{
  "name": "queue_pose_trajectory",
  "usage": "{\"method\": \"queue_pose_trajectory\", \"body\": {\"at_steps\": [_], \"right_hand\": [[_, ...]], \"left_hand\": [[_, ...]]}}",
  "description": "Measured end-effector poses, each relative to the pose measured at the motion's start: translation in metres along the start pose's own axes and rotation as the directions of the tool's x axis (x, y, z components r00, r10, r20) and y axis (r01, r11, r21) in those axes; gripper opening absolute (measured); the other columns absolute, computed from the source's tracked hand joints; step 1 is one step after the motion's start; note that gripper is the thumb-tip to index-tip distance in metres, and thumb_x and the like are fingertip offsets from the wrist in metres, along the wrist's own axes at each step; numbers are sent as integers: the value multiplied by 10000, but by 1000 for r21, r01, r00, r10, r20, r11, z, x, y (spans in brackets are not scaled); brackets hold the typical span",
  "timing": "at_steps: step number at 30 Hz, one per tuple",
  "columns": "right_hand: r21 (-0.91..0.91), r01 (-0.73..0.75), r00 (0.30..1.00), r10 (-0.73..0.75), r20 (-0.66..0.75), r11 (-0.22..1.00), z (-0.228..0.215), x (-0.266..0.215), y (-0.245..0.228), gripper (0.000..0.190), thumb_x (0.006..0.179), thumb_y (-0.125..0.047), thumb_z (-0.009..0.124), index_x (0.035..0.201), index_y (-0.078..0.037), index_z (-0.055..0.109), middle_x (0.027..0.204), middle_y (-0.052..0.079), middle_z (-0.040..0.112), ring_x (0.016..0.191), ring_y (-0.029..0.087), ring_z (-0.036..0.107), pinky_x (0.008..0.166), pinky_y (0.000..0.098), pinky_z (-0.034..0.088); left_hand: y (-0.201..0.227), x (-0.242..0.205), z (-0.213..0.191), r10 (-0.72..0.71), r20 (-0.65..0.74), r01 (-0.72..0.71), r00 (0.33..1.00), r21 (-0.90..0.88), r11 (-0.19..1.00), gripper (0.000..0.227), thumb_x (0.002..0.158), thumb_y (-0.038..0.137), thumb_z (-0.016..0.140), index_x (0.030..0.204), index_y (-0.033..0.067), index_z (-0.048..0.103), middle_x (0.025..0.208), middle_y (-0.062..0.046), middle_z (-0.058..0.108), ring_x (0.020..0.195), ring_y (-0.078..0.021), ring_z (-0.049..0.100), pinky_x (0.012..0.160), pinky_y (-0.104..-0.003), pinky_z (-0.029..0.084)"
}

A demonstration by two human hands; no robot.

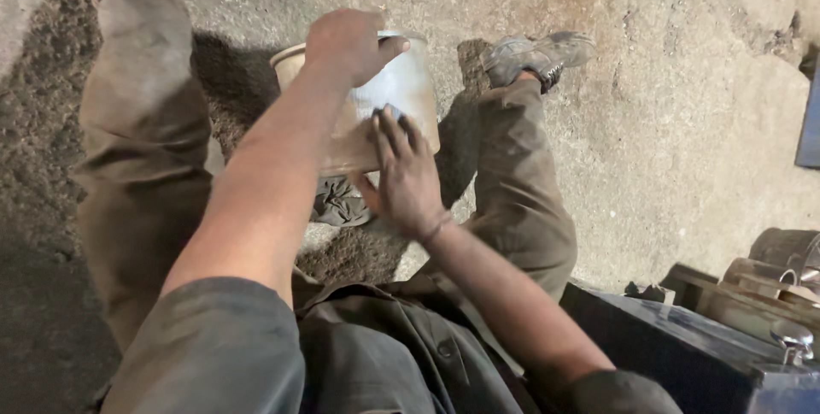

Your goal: The person sands the outer surface and edges of a metal cylinder using a piece of sandpaper while sitting on the floor.

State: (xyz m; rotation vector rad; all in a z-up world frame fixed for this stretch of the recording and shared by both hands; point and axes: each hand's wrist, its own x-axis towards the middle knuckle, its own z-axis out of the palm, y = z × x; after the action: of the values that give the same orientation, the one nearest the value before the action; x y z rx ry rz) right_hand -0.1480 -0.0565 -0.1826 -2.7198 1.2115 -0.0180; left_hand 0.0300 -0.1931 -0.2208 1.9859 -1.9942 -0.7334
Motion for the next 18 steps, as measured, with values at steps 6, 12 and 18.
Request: {"method": "queue_pose_trajectory", "body": {"at_steps": [6,12,18], "right_hand": [[-63,46,998,-43,47,997,1,-15,9,781,939,-469,599,1470,90,475,1534,252,478,1480,338,380,1255,468,237],[-74,13,998,-9,54,997,-2,9,9,750,955,-455,578,1487,63,475,1545,208,486,1473,339,375,1254,446,225],[-82,130,991,-126,43,988,0,-13,11,720,981,-428,601,1507,44,467,1562,184,491,1493,287,390,1276,480,227]], "left_hand": [[-23,-6,-3,-45,5,45,999,-30,999,566,941,691,565,1285,261,696,1093,-139,714,1083,-356,667,914,-529,492],[-22,-1,9,-49,30,50,998,-46,998,614,1013,685,547,1173,131,759,1060,-155,735,1058,-355,685,929,-499,522],[-22,9,15,-85,10,86,996,-177,981,554,938,651,603,1151,164,758,1070,-130,748,1051,-333,693,934,-502,506]]}}
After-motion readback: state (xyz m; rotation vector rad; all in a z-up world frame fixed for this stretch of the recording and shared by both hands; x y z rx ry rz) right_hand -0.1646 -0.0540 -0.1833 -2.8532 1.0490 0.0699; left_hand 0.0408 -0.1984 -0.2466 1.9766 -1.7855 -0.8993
